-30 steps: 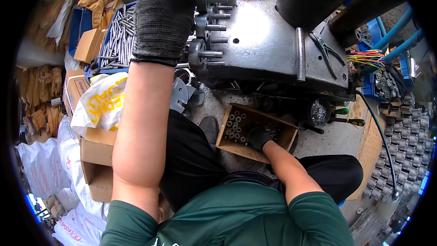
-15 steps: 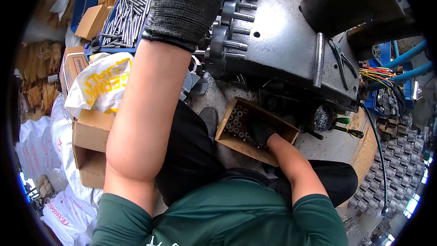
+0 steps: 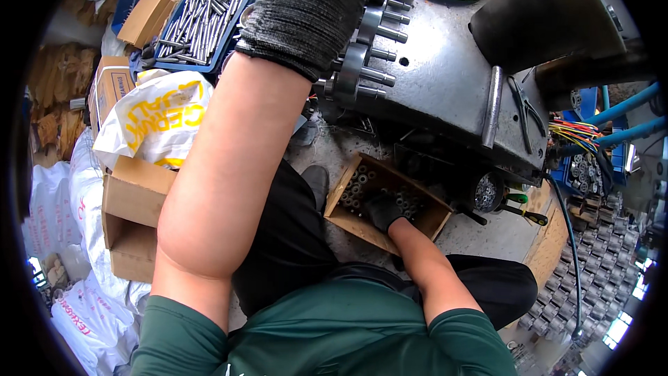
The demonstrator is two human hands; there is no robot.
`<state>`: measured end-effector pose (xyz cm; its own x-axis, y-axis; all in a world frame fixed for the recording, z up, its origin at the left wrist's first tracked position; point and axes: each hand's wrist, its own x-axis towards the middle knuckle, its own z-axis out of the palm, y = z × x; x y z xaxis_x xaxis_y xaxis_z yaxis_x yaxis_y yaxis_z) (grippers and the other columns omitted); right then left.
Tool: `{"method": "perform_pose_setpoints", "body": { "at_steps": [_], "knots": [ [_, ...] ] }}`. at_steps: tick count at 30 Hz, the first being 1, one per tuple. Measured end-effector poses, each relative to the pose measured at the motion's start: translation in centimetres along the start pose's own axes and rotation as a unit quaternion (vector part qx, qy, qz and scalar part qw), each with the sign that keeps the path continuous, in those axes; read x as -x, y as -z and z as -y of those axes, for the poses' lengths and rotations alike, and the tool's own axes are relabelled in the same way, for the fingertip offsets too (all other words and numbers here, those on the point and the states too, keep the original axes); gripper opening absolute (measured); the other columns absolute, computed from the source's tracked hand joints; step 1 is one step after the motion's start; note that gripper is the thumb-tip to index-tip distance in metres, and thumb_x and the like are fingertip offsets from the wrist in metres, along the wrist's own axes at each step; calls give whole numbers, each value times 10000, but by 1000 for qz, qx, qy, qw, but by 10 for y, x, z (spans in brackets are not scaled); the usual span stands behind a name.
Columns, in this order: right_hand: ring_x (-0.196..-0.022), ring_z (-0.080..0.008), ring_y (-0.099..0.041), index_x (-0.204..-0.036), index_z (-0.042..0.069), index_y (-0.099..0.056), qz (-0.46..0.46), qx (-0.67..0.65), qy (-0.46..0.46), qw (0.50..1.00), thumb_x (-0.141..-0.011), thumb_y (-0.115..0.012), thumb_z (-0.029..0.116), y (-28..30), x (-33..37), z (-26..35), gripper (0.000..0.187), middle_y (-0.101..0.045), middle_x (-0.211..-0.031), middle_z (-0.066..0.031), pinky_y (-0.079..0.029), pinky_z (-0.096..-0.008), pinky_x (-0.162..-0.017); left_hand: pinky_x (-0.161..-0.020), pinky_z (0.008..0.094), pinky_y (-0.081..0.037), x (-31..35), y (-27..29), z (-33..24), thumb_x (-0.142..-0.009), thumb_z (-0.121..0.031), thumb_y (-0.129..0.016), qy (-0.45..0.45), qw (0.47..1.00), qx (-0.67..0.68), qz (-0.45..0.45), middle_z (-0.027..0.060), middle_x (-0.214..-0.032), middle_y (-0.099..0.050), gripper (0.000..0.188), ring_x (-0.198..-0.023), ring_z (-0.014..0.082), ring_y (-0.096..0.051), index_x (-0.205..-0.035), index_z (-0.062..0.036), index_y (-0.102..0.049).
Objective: The person operates a manual hydraulic press to assemble metal components. They repeatedly pick up cylindrical metal parts and washers, place them under the press ram, and pull a lever to press the parts together. The finished assemblies are placed into a blue bin.
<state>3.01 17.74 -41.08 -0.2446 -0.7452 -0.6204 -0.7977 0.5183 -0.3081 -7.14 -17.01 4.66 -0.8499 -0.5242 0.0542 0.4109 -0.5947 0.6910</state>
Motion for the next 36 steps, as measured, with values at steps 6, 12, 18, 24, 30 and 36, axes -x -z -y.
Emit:
{"method": "perform_pose_setpoints", "body": {
  "at_steps": [6,12,18,24,30,36],
  "knots": [
    [-1390,-438,-577,-1476,9,-622,-165,-35,36,985,-1047,-544,243,18,13,-27,494,-595,-1507,-288,-436,-504,-1204,-573,201,-523,9,-6,-9,-1049,-216,-719,15,1000,-10,-21,0,-873,-724,161,-688,72,-665,-1140,-85,-704],
    [-1477,-449,-484,-1526,-12,-564,30,23,-54,998,-1057,-541,277,18,-16,-38,552,-514,-1574,-315,-344,-497,-1269,-534,203,-496,-2,-1,-2,-1026,-256,-755,-27,999,-13,15,-17,-847,-703,176,-656,62,-645,-1107,-108,-703],
    [-1432,-426,-535,-1493,4,-600,3,4,-40,999,-1068,-524,257,68,0,-1,500,-567,-1531,-285,-383,-485,-1239,-552,204,-502,7,-27,3,-1019,-245,-766,-50,984,-110,-134,-7,-871,-706,186,-665,63,-643,-1107,-98,-693],
    [-1381,-384,-595,-1441,38,-658,-72,-65,-24,995,-1082,-511,296,31,-9,27,466,-621,-1490,-254,-441,-464,-1193,-570,209,-517,9,-12,-10,-1028,-213,-755,24,999,-3,-42,12,-902,-711,183,-688,76,-655,-1126,-75,-687],
    [-1336,-390,-615,-1398,19,-686,-53,-84,-25,995,-1065,-547,363,38,-5,28,498,-655,-1439,-251,-453,-458,-1168,-570,205,-522,2,5,-1,-1032,-221,-750,-4,1000,18,9,16,-913,-721,187,-687,78,-660,-1143,-80,-697],
    [-1233,-424,-677,-1271,5,-751,67,-38,-1,997,-958,-665,386,99,37,10,500,-719,-1304,-276,-518,-497,-1085,-510,212,-499,0,-6,-6,-1080,-293,-687,41,998,0,-56,-2,-815,-729,185,-602,85,-655,-1118,-117,-726]
  ]
}}
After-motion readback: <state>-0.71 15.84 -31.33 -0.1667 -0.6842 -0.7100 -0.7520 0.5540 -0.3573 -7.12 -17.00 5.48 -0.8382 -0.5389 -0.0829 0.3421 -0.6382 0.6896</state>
